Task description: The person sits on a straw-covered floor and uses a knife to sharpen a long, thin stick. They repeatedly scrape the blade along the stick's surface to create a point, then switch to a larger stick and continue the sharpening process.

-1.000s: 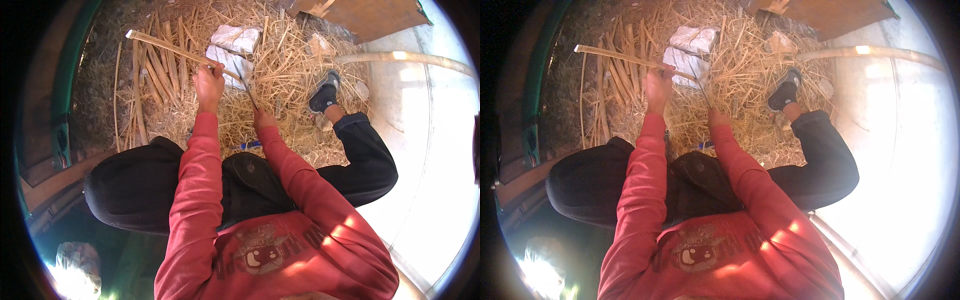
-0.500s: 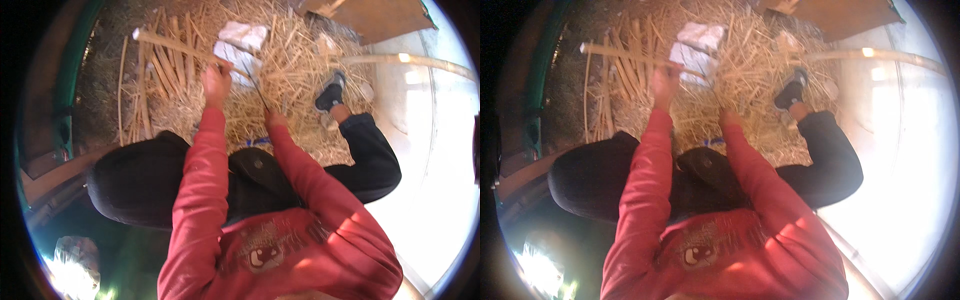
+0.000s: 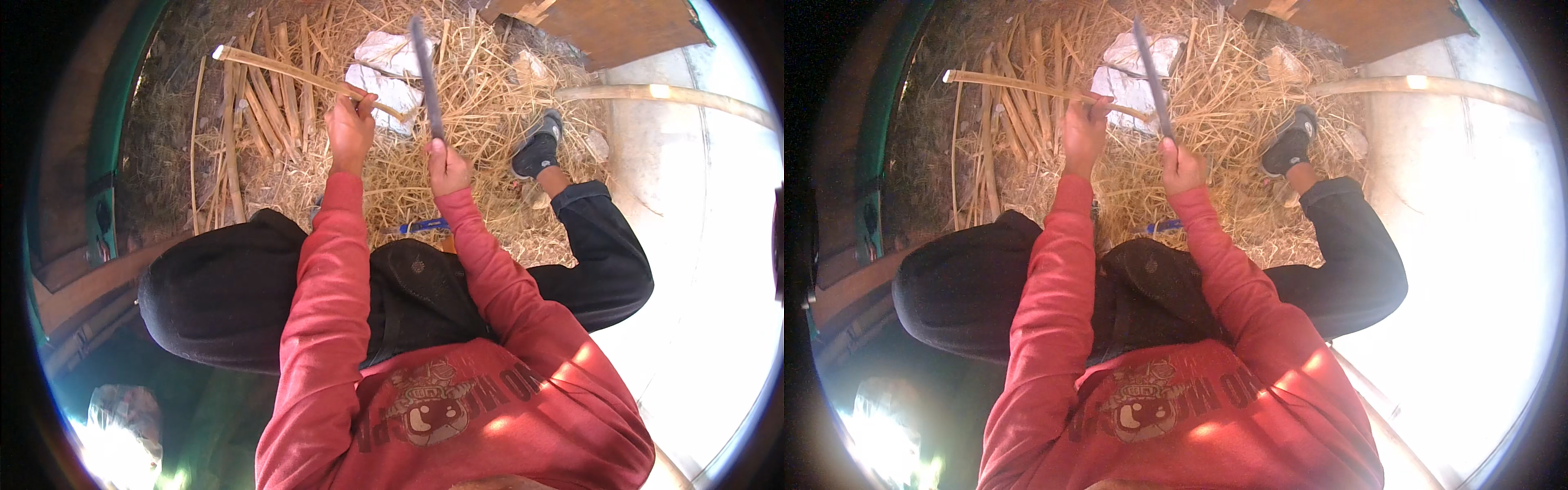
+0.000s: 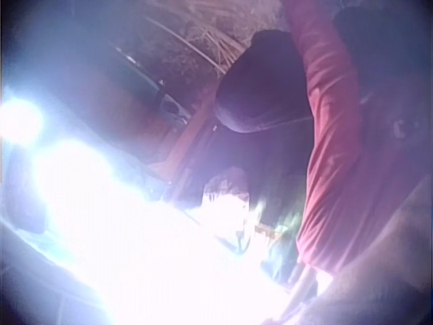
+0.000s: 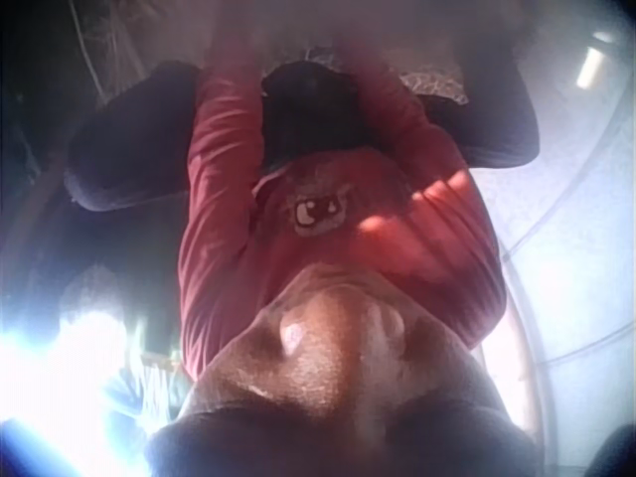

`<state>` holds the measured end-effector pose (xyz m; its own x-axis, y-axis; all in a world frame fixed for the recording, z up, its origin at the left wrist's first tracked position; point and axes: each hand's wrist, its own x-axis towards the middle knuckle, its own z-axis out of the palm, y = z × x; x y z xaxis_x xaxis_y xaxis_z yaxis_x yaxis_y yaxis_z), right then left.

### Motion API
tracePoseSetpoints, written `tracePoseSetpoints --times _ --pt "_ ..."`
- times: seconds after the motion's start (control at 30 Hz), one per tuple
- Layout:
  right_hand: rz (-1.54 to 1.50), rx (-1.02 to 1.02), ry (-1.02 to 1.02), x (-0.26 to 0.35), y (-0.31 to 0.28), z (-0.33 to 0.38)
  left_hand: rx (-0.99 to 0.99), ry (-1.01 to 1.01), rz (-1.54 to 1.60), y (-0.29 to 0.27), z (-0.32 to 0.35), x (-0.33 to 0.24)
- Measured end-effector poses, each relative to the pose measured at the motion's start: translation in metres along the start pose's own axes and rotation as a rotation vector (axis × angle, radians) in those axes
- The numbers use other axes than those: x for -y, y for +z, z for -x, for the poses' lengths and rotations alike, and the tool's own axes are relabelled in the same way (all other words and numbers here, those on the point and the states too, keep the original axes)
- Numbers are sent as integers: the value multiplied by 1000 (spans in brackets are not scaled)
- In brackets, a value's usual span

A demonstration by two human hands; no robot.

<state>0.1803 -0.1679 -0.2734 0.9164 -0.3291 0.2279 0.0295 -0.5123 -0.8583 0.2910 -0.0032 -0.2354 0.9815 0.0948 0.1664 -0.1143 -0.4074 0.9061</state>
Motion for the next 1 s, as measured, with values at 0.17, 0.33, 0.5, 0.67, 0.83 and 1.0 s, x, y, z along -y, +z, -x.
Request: tracePoseSetpoints --times 0.17,0.33,0.5,0.67,0.83,1.0 --pt "537 267 194 -48 4 36 46 107 -66 -2 9 2" --pt "598 326 190 -99 9 15 75 130 -100 -1 2 -31" --pt "-246 417 722 4 -27 -32 52 39 -117 -6 6 -13" --pt "-537 -216 -154 63 -23 -24 71 28 -55 -7 3 -16" --pt "645 474 243 -55 -5 41 99 42 -97 -7 14 -13" --pt "348 491 425 -85 -21 32 182 -52 -91 -2 23 -23"
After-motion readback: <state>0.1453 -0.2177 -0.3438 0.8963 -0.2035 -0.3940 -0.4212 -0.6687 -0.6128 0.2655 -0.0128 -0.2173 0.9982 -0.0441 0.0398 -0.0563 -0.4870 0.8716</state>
